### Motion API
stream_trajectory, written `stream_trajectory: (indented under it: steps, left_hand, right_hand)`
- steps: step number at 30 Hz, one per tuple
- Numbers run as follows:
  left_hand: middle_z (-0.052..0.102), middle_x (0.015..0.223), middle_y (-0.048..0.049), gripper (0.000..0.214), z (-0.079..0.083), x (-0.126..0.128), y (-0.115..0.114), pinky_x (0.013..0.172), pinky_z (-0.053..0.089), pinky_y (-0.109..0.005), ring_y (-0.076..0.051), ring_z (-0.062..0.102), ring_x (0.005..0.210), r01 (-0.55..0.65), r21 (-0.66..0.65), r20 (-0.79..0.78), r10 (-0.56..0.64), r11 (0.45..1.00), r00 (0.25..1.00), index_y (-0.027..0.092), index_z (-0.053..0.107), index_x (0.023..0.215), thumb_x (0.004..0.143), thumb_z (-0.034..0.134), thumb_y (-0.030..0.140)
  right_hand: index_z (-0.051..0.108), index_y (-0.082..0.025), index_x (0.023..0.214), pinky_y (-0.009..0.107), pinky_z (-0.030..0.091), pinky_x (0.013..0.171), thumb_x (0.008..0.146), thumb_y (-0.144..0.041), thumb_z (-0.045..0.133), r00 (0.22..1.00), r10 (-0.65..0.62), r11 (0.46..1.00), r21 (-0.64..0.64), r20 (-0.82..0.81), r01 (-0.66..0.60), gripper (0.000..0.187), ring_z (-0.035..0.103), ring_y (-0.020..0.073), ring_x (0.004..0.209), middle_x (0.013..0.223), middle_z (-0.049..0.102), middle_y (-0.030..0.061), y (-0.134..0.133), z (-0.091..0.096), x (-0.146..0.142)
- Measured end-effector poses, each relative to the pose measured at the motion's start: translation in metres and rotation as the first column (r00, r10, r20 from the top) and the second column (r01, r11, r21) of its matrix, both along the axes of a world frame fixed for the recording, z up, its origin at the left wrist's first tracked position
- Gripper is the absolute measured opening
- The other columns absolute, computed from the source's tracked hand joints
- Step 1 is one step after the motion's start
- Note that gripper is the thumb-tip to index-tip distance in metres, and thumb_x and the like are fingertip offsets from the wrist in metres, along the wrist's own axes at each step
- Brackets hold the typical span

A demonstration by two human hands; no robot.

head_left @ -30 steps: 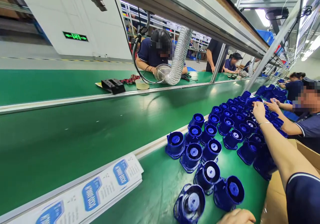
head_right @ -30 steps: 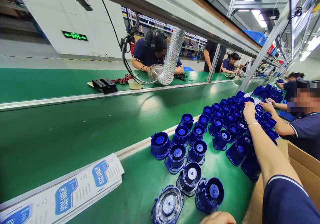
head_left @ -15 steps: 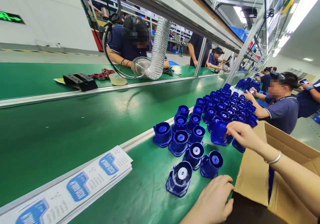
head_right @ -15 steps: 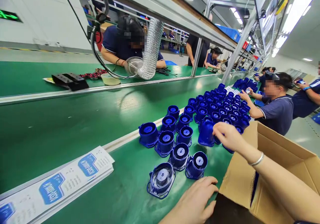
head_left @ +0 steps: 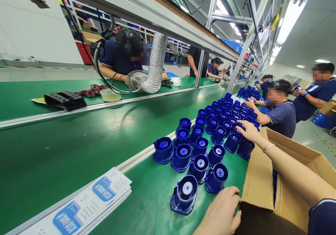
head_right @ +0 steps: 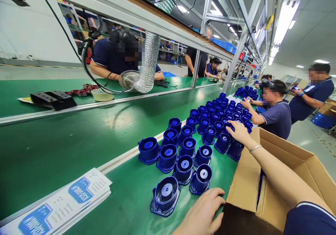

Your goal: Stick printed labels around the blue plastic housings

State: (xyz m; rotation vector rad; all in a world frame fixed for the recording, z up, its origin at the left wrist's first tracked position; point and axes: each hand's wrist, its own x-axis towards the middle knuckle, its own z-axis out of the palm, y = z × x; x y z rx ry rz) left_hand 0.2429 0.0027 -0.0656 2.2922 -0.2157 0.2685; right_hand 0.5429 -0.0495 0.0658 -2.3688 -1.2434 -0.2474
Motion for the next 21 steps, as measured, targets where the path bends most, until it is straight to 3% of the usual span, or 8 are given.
stream_trajectory:
  steps: [4,9,13,17,21]
  left_hand:
    - [0.061,0.129,-0.0053,0.029,-0.006,0.002,0.0,0.105,0.048,-0.037,-0.025,0.057,0.12,0.014,-0.006,0.018,-0.014,1.0,1.0,0.024,0.062,0.113,0.084,0.065,0.029]
    - [0.061,0.128,-0.0056,0.034,-0.003,0.002,-0.001,0.105,0.047,-0.037,-0.025,0.057,0.119,0.019,0.005,0.017,-0.019,1.0,1.0,0.025,0.061,0.117,0.085,0.066,0.032]
    - [0.06,0.13,-0.0066,0.041,0.004,-0.001,-0.001,0.107,0.046,-0.039,-0.025,0.055,0.121,0.032,0.022,0.004,-0.032,0.999,0.999,0.025,0.057,0.124,0.084,0.065,0.03]
    - [0.055,0.139,-0.007,0.056,0.014,-0.004,-0.001,0.11,0.045,-0.039,-0.026,0.05,0.129,0.079,0.039,-0.001,-0.079,0.996,0.997,0.026,0.05,0.135,0.081,0.067,0.029]
    - [0.05,0.148,-0.0069,0.064,0.021,-0.007,0.001,0.113,0.043,-0.04,-0.026,0.045,0.137,0.105,0.054,-0.032,-0.103,0.993,0.994,0.027,0.045,0.14,0.081,0.069,0.03]
  right_hand:
    - [0.064,-0.029,0.126,0.06,0.044,0.101,0.095,-0.047,0.053,0.996,-0.094,0.993,-0.069,0.002,0.094,0.037,0.058,0.0354,0.122,0.131,0.061,0.0112,-0.001,-0.032,0.005]
    - [0.061,-0.031,0.129,0.054,0.043,0.106,0.098,-0.048,0.049,1.0,0.002,0.995,-0.096,0.005,-0.001,0.038,0.057,0.029,0.125,0.132,0.058,0.0085,0.003,-0.05,-0.014]
    - [0.057,-0.03,0.134,0.048,0.043,0.108,0.099,-0.05,0.048,0.988,0.152,0.982,-0.113,-0.016,-0.152,0.041,0.054,0.0259,0.129,0.139,0.054,0.0083,0.003,-0.047,-0.041]
    - [0.058,-0.03,0.132,0.038,0.047,0.106,0.1,-0.049,0.05,0.958,0.283,0.95,-0.124,-0.042,-0.286,0.038,0.059,0.0207,0.121,0.134,0.059,0.0051,0.005,-0.036,-0.064]
    - [0.056,-0.025,0.132,0.036,0.051,0.099,0.103,-0.05,0.044,0.97,0.244,0.966,-0.089,-0.007,-0.244,0.04,0.063,0.02,0.109,0.123,0.064,0.0073,0.027,-0.017,-0.058]
